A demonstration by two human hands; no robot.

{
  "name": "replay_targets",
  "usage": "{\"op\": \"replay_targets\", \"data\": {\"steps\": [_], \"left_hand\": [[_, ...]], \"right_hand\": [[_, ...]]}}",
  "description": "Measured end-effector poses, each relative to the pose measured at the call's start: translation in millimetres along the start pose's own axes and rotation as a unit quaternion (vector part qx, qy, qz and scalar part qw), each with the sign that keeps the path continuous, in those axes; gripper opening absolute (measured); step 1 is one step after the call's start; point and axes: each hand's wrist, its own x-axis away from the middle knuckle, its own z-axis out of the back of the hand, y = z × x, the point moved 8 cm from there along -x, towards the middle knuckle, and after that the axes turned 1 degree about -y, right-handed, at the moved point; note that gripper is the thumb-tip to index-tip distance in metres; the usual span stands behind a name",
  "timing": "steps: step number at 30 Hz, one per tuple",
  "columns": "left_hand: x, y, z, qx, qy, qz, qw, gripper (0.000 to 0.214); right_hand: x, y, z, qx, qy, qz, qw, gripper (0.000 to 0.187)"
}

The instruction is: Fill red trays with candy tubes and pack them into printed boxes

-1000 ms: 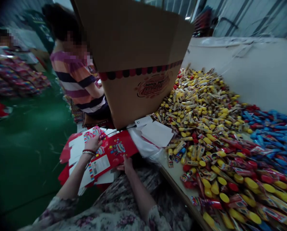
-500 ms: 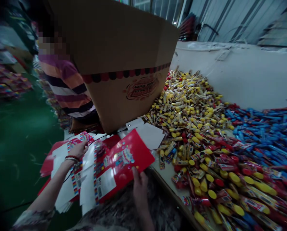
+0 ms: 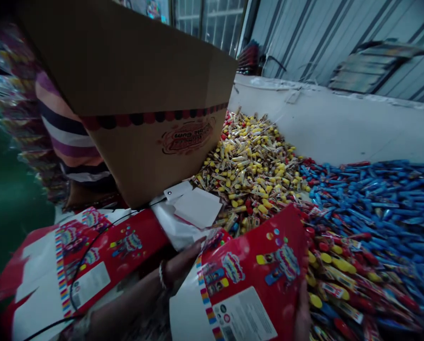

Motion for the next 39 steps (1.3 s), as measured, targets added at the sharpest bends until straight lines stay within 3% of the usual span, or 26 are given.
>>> {"op": "replay_targets", "data": {"steps": [2, 4, 6, 9, 10, 12, 13, 15, 16, 18, 20, 22, 25, 29, 33, 39], "left_hand": [[-10, -9, -29.0, 0.118, -0.095, 0.042, 0.988, 0.060], [-20, -1, -26.4, 0.177, -0.116, 0.070, 0.975, 0.048], [-33, 21, 0.0, 0.176, -0.053, 0.046, 0.982, 0.037], [-50, 63, 38.1, 0.077, 0.068, -0.024, 0.994, 0.039], [-53, 73, 41.8, 0.037, 0.077, -0.035, 0.996, 0.042], [-57, 85, 43.9, -0.127, 0.073, -0.026, 0.989, 0.042], [-58, 88, 48.0, -0.234, 0.078, -0.007, 0.969, 0.040], [-56, 96, 71.1, -0.435, 0.128, 0.037, 0.891, 0.035], [-53, 104, 89.6, -0.502, 0.171, 0.052, 0.846, 0.034], [-43, 122, 134.4, -0.554, 0.275, 0.073, 0.783, 0.030], [-28, 136, 178.3, -0.594, 0.362, 0.101, 0.711, 0.030], [-18, 139, 211.5, -0.623, 0.399, 0.137, 0.659, 0.030], [-16, 132, 236.2, -0.654, 0.387, 0.178, 0.625, 0.026], [-28, 126, 238.9, -0.678, 0.362, 0.203, 0.607, 0.029], [-49, 127, 225.5, -0.695, 0.342, 0.189, 0.604, 0.030], [-78, 140, 191.7, -0.712, 0.346, 0.103, 0.603, 0.040]], "right_hand": [[-7, 25, 19, -0.020, 0.008, -0.074, 0.997, 0.077], [-8, 37, 26, -0.058, 0.009, -0.121, 0.991, 0.083], [-8, 26, 19, -0.108, -0.011, -0.080, 0.991, 0.091], [-7, -2, -18, -0.202, -0.111, 0.019, 0.973, 0.097], [-10, -5, -31, -0.216, -0.130, 0.026, 0.967, 0.094], [-23, 8, -41, -0.221, -0.092, 0.000, 0.971, 0.089], [-32, 20, -39, -0.218, -0.040, -0.016, 0.975, 0.086], [-48, 45, -23, -0.210, 0.078, -0.023, 0.974, 0.074], [-54, 55, -14, -0.202, 0.124, -0.010, 0.971, 0.065], [-65, 65, 2, -0.164, 0.182, 0.041, 0.969, 0.053], [-73, 59, 12, -0.087, 0.207, 0.109, 0.968, 0.047], [-80, 44, 13, 0.032, 0.210, 0.165, 0.963, 0.043], [-94, 23, -1, 0.219, 0.180, 0.192, 0.940, 0.050], [-107, 17, -23, 0.318, 0.142, 0.182, 0.920, 0.071], [-104, 25, -41, 0.336, 0.124, 0.179, 0.917, 0.069], [-88, 27, -36, 0.335, 0.125, 0.218, 0.908, 0.068]]}}
